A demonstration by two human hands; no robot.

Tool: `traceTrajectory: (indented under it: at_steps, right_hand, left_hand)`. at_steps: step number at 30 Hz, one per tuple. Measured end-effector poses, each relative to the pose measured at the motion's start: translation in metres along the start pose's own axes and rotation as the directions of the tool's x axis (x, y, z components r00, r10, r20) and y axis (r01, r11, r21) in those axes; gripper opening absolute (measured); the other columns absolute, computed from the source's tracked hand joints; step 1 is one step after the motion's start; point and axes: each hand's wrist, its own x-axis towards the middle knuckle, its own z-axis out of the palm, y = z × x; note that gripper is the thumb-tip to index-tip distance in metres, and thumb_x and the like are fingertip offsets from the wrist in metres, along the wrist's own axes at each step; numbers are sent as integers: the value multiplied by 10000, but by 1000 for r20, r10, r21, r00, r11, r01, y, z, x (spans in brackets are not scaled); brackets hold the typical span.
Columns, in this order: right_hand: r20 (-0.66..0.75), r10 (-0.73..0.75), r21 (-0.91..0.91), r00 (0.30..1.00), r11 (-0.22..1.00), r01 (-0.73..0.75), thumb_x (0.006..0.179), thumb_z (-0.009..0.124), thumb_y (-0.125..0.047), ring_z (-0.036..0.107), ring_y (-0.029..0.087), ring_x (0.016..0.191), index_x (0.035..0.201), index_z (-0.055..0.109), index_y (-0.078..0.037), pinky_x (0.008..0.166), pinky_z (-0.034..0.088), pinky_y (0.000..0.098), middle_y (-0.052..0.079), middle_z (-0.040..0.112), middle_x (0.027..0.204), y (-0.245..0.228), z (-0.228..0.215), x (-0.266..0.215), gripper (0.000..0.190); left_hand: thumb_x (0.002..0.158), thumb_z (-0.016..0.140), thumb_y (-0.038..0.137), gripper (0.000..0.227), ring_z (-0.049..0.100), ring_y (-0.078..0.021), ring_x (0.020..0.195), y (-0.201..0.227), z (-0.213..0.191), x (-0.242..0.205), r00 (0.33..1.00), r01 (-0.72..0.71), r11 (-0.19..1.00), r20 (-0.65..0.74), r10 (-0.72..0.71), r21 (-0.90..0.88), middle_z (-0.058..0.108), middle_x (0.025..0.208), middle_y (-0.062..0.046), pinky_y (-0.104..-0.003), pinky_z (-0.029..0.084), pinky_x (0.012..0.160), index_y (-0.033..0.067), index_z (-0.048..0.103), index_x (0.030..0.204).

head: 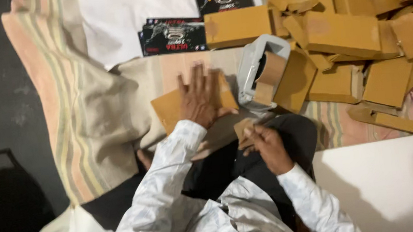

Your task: The person places small black packages into brown cardboard boxes, closes the flaps, and seals them with packing tape using a handheld dispenser. The sealed boxes are set aside on the floor.

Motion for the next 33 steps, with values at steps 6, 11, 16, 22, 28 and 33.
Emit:
traceTrajectory:
  at_steps: [6,11,16,22,28,33]
  right_hand:
    - [413,-78,-576,907,749,327,974,642,-304,663,125,627,829,713,-13,567,528,295,65,696,685,-98,19,44,332]
    - [574,121,-771,810,413,485,972,614,-431,618,182,598,768,683,1,589,500,349,98,656,615,-149,69,107,483]
    - [524,270,-847,808,67,527,953,537,-572,680,321,686,763,715,-2,703,515,451,148,697,665,-149,106,140,627]
    - [525,238,-780,817,-251,574,944,569,-500,690,409,837,857,783,-79,784,526,518,193,726,843,-127,110,161,480]
    - [332,134,-823,934,-443,356,824,681,-604,723,363,831,865,794,-86,753,566,473,179,750,874,-125,132,153,532]
    - [138,75,-841,988,-518,157,687,680,-913,725,287,721,752,775,-37,660,553,422,131,731,756,-158,126,137,883]
  left_hand:
    - [622,593,953,1442,144,-410,1546,-15,-4,-63,889,450,893,-97,-448,1,230,1624,-295,-725,43,1172,-112,253,1533]
    - [602,639,920,1443,148,-443,1537,-12,0,-73,844,504,862,-185,-504,-52,195,1652,-274,-704,90,1180,-85,241,1557]
    - [560,659,927,1493,165,-434,1539,-16,0,-70,831,503,846,-169,-530,-175,194,1655,-271,-698,132,1190,-91,222,1560]
    - [546,658,926,1455,163,-447,1536,-15,8,-70,834,480,845,-174,-523,-238,192,1652,-261,-699,140,1186,-7,229,1578]
    - [714,654,868,1141,159,-437,1550,-19,19,-78,868,291,953,-395,-301,-85,198,1670,-218,-722,127,1196,261,300,1613]
    - [738,663,848,1143,184,-396,1562,-15,17,-79,893,328,941,-297,-339,-89,231,1676,-200,-703,178,1192,179,333,1603]
